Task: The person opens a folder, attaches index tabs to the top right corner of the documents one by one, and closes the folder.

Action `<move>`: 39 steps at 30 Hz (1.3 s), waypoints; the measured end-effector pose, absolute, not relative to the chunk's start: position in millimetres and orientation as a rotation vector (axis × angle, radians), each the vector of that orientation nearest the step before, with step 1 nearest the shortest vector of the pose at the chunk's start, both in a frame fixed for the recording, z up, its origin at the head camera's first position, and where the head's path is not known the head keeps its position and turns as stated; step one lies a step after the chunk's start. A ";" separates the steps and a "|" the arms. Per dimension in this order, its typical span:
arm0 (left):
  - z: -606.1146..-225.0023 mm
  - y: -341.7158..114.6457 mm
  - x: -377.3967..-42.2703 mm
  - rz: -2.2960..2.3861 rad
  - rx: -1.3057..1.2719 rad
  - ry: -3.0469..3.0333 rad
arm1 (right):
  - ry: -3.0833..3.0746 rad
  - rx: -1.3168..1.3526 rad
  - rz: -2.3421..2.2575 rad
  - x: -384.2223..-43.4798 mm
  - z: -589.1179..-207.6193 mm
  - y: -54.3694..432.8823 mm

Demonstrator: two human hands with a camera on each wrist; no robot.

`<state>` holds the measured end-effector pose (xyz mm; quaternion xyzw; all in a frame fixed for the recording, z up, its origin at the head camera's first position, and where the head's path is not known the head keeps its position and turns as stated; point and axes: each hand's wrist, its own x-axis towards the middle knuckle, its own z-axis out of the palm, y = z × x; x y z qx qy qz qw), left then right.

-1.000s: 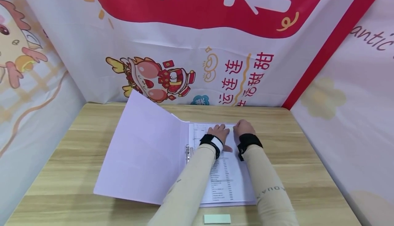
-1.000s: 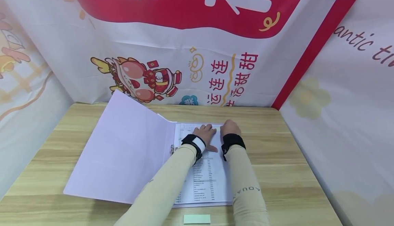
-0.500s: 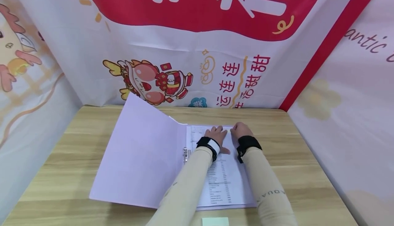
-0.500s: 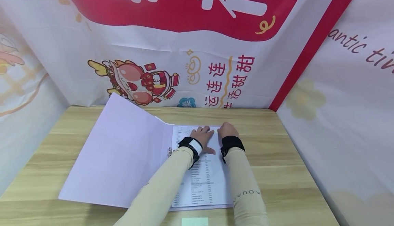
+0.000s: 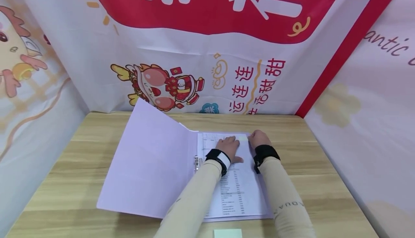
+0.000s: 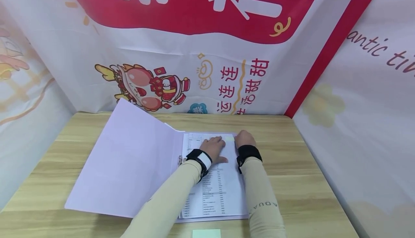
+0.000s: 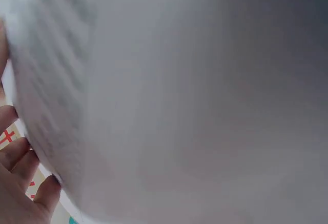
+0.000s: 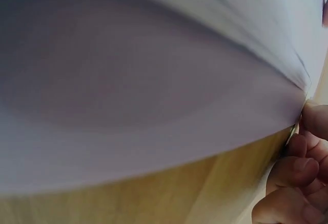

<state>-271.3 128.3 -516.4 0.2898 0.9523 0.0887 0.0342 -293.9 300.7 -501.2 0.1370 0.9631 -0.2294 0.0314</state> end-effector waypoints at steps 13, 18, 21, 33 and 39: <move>-502.1 132.6 -259.4 0.361 0.952 2.935 | 2.980 0.277 -0.756 -296.1 -509.9 313.3; -475.3 123.2 -249.0 0.408 0.921 2.892 | 2.980 0.227 -0.774 -293.0 -504.8 320.2; -458.7 115.9 -240.3 0.466 0.895 2.863 | 2.963 0.242 -0.802 -289.9 -497.5 321.9; -426.7 97.2 -190.5 0.549 0.885 2.796 | 2.903 0.156 -0.834 -265.2 -467.3 310.9; -431.4 82.7 -162.6 0.440 0.915 2.794 | 2.837 0.063 -0.929 -236.3 -456.4 308.9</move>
